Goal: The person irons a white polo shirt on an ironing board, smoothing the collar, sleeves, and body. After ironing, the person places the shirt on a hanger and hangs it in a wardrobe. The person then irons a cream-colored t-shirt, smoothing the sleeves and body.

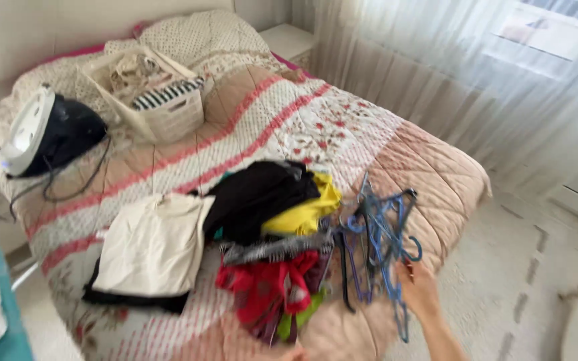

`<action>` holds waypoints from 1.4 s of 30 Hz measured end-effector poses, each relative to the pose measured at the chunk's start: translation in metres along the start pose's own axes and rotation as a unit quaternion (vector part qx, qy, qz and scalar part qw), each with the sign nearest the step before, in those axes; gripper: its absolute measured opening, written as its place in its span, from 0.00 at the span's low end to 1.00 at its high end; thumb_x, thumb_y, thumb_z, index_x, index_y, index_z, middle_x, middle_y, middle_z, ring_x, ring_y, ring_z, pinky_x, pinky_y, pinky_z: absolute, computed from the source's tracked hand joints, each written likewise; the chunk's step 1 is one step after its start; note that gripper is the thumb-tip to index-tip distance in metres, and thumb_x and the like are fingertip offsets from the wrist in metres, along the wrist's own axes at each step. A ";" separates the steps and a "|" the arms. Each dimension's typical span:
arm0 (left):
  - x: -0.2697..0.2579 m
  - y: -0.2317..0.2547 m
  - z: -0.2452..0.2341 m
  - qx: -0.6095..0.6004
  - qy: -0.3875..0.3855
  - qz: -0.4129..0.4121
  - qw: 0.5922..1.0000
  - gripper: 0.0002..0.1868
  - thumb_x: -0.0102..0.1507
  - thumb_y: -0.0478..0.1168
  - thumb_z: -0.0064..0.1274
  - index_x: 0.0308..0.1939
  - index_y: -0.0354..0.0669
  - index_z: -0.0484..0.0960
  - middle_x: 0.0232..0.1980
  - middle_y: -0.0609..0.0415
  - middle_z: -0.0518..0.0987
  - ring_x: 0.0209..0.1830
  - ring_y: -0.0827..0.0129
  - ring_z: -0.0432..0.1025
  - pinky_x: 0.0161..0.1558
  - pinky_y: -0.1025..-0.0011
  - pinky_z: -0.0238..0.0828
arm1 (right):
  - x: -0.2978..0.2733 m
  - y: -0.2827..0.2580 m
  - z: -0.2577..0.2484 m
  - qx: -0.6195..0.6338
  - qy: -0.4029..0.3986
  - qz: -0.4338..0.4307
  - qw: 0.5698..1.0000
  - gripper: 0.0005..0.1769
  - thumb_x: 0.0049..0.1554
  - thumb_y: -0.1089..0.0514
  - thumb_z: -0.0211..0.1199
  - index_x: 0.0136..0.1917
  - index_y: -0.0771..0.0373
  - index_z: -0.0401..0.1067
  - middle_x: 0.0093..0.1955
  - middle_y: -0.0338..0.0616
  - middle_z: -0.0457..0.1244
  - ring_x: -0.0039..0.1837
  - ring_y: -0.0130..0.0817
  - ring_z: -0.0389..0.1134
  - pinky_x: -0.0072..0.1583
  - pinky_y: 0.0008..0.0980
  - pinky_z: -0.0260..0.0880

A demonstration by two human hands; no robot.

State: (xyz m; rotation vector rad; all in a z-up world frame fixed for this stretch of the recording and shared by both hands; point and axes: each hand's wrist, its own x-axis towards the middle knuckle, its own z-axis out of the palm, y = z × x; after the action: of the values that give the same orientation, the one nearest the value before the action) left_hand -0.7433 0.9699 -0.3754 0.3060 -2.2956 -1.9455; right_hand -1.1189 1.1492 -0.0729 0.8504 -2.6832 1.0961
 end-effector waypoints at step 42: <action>-0.689 0.291 -0.429 0.289 0.284 -0.040 0.913 0.32 0.60 0.38 0.57 0.69 0.43 0.71 0.73 0.42 0.68 0.74 0.47 0.61 0.66 0.53 0.61 | -0.576 -0.690 0.202 0.537 -0.233 0.269 0.765 0.15 0.61 0.65 0.54 0.61 0.64 0.66 0.52 0.61 0.69 0.47 0.47 0.73 0.49 0.44 0.76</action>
State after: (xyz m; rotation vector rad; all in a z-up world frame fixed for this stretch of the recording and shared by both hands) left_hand -0.0023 0.7599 0.0119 0.8928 -2.3790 -0.9473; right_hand -0.2449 0.8744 0.0202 0.4077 -2.5009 3.0746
